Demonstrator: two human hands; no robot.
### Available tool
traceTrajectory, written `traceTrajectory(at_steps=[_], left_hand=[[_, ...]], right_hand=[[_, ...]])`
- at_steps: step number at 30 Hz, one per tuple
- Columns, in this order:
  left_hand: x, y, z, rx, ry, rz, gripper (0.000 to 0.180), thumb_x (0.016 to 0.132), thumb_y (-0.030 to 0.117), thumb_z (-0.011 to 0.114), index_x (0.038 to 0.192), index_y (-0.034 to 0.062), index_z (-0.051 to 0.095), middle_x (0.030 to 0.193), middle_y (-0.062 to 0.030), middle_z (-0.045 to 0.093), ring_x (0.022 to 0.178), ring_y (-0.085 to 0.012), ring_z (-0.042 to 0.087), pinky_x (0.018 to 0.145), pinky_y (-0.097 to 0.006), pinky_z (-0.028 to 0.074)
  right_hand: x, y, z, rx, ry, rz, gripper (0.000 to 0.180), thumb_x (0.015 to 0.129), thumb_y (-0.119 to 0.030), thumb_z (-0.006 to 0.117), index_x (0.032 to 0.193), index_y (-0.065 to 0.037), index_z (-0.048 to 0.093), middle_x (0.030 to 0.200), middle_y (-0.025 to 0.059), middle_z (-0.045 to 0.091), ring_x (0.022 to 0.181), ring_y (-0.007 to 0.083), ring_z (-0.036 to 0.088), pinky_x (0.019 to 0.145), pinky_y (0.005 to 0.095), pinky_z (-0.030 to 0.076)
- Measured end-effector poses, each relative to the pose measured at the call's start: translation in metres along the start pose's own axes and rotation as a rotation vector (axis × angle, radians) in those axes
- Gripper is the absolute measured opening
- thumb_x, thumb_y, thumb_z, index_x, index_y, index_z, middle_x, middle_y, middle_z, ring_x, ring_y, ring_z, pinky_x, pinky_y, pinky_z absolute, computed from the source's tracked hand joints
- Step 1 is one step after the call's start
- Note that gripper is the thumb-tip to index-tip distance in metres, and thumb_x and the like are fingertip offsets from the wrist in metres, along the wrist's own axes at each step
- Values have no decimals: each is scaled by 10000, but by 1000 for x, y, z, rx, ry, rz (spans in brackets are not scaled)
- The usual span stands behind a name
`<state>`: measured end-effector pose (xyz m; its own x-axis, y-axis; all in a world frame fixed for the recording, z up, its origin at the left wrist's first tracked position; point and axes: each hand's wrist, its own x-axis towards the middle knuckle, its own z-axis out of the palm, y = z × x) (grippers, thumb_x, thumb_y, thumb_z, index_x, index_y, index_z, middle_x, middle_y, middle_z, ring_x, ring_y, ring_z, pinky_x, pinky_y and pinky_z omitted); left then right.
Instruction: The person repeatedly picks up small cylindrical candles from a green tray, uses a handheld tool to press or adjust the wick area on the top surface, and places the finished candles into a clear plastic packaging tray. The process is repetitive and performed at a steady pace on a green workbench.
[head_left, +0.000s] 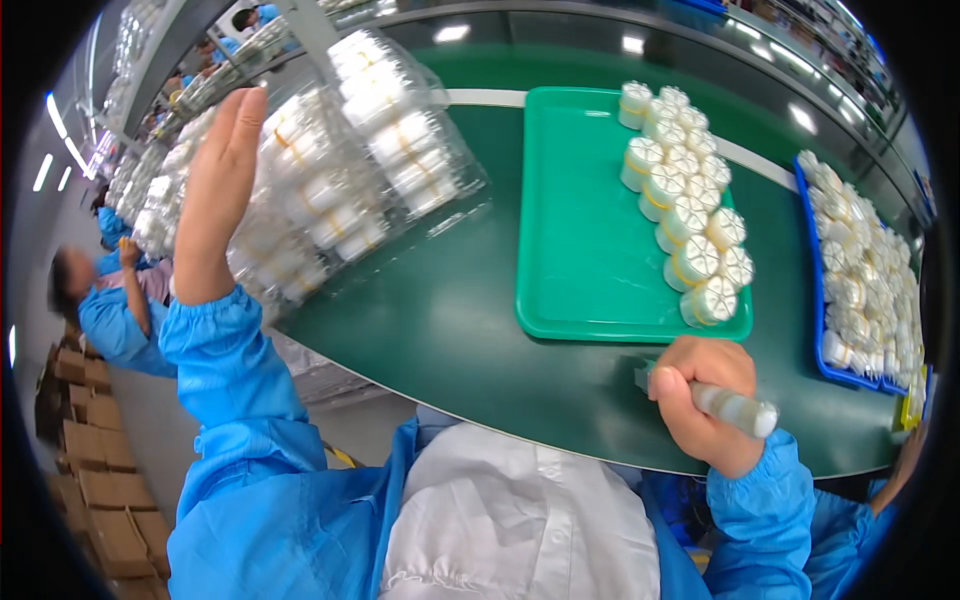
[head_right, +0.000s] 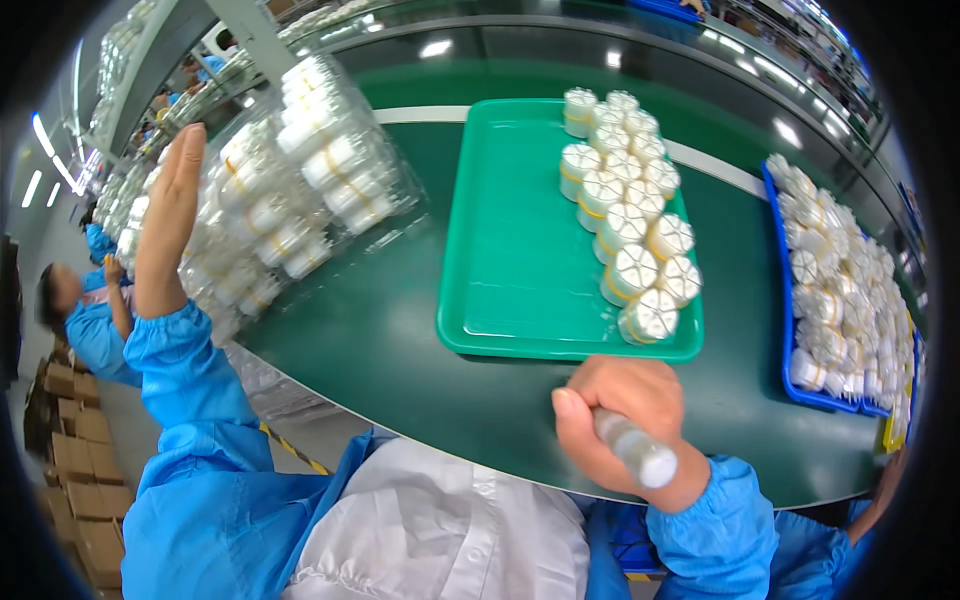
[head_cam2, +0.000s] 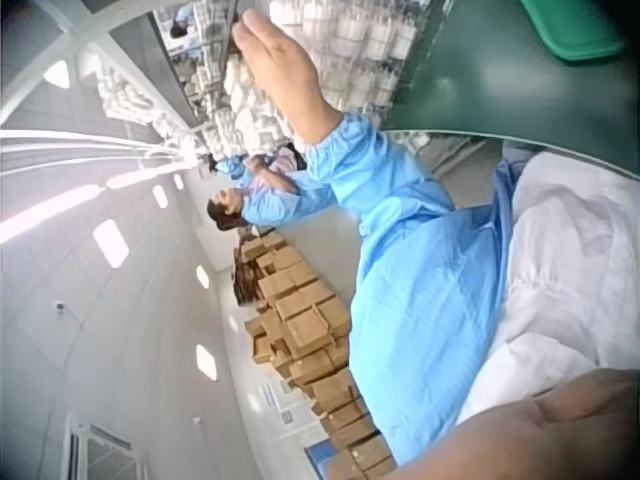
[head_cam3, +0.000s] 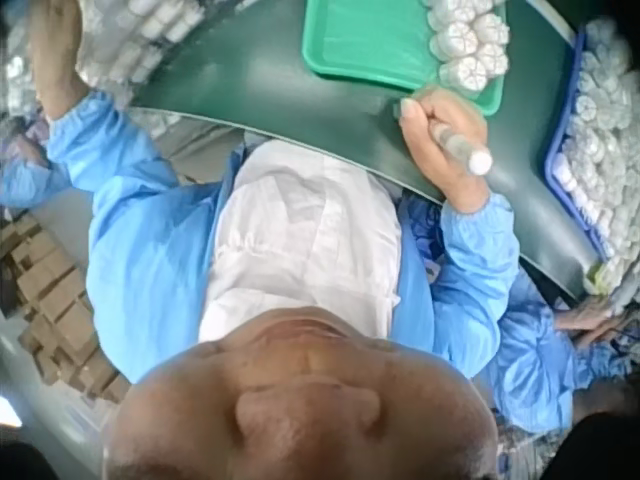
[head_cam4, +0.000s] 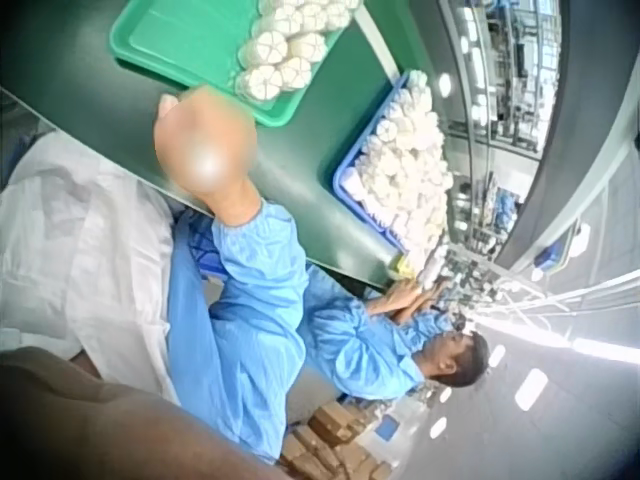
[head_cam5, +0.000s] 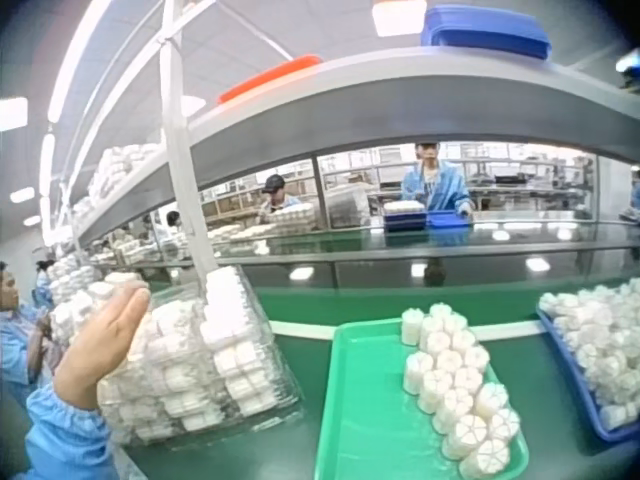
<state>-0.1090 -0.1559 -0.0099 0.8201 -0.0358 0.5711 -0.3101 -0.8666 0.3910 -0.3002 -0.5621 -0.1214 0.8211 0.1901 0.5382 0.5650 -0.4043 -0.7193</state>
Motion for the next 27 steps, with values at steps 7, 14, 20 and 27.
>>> traceTrajectory(at_steps=[7, 14, 20, 27], left_hand=[[1, 3, 2, 85, 74, 75, 549, 1031, 477, 444, 1329, 33, 570, 1274, -150, 614, 1085, -246, 622, 940, -347, 473], [-51, 141, 79, -390, -255, 422, 236, 945, 166, 621, 1102, -7, 652, 993, -148, 688, 932, -245, 650, 835, -351, 495], [-55, 196, 193, -287, -249, 768, 401, 823, 46, 636, 1219, 31, 579, 1290, -181, 546, 1125, -330, 567, 952, -416, 467], [-34, 193, 230, -443, -579, 640, 474, 778, 179, 740, 1226, 134, 590, 1260, -132, 508, 1164, -302, 523, 993, -390, 439]], right_hand=[[1, 1, 8, 20, 14, 35, 220, 817, 13, 666, 654, -45, 529, 573, 72, 550, 461, 210, 529, 440, 329, 384], [0, 13, 9, 28, 0, 70, 249, 840, -55, 699, 671, -55, 517, 573, 89, 507, 467, 250, 513, 441, 373, 366], [0, 13, 10, -29, -2, 8, 265, 837, -84, 699, 666, -61, 497, 568, 91, 477, 470, 300, 478, 435, 407, 359], [0, 15, 13, -24, 13, -62, 275, 840, -103, 698, 661, -73, 492, 556, 77, 460, 463, 279, 480, 430, 393, 366]])
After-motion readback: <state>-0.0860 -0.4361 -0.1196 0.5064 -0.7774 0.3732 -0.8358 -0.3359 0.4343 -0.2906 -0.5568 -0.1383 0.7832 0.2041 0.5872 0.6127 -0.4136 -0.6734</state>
